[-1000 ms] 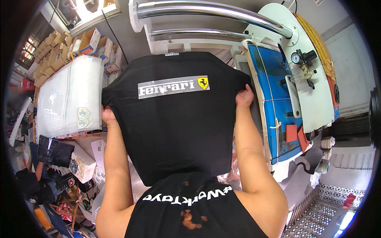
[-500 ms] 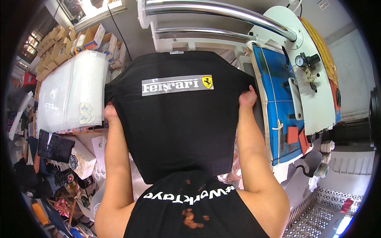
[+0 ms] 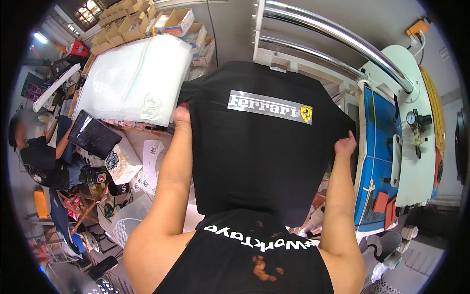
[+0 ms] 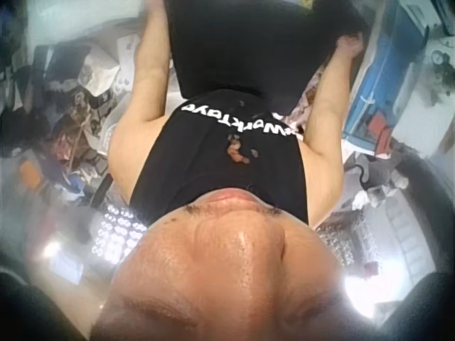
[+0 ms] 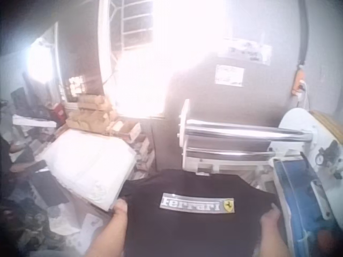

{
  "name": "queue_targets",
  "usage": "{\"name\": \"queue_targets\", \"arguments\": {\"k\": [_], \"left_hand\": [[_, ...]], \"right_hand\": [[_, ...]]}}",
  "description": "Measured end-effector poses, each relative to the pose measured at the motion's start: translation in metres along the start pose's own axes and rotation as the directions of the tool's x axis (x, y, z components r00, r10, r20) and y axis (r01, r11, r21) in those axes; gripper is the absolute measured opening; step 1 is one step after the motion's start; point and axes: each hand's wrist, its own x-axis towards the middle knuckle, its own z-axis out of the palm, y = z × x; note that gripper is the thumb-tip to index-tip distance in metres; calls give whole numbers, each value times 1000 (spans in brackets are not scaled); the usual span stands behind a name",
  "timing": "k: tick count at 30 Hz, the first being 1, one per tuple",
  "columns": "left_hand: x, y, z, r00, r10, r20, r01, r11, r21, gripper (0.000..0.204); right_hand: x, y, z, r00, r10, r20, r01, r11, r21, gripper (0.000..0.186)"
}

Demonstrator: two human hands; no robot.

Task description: The person places a black t-shirt onto a heat press machine, aligns multiple vinyl decals on the garment, trims the decals with scissors, and uses the heat press to apply the designs.

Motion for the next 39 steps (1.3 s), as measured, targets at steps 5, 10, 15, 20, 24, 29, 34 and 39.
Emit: {"name": "queue_targets", "arguments": {"k": [5, 10, 15, 20, 24, 29, 34, 39], "left_hand": [[-82, -10, 20, 963, -164, -215, 266, 727, 633, 23], [-179, -19, 61, 647, 521, 556, -593, -113, 797, 14], [-200, -30, 118, 286, 304, 909, -839, -378, 391, 20], [-203, -40, 129, 319, 312, 895, -816, -391, 426, 25], [-201, -41, 125, 272, 261, 926, -819, -442, 365, 23], [-199, -42, 127, 271, 264, 926, -819, -442, 366, 23], [-200, -41, 128, 262, 267, 927, -821, -443, 360, 23], [-200, -43, 127, 249, 287, 925, -825, -437, 358, 22]], "right_hand": [[-54, 27, 4, 963, -39, -265, -233, 365, -901, 51], [-114, 67, 17, 616, -417, 668, 465, -492, -736, 36], [-135, 101, 55, 439, -186, 879, 692, -554, -463, 46], [-146, 109, 66, 482, -124, 867, 649, -615, -449, 50], [-144, 110, 63, 515, -67, 855, 609, -673, -419, 50], [-141, 112, 61, 512, -90, 855, 616, -655, -438, 50], [-141, 111, 63, 513, -96, 853, 612, -655, -442, 51], [-145, 112, 66, 509, -110, 854, 601, -665, -444, 51]]}}
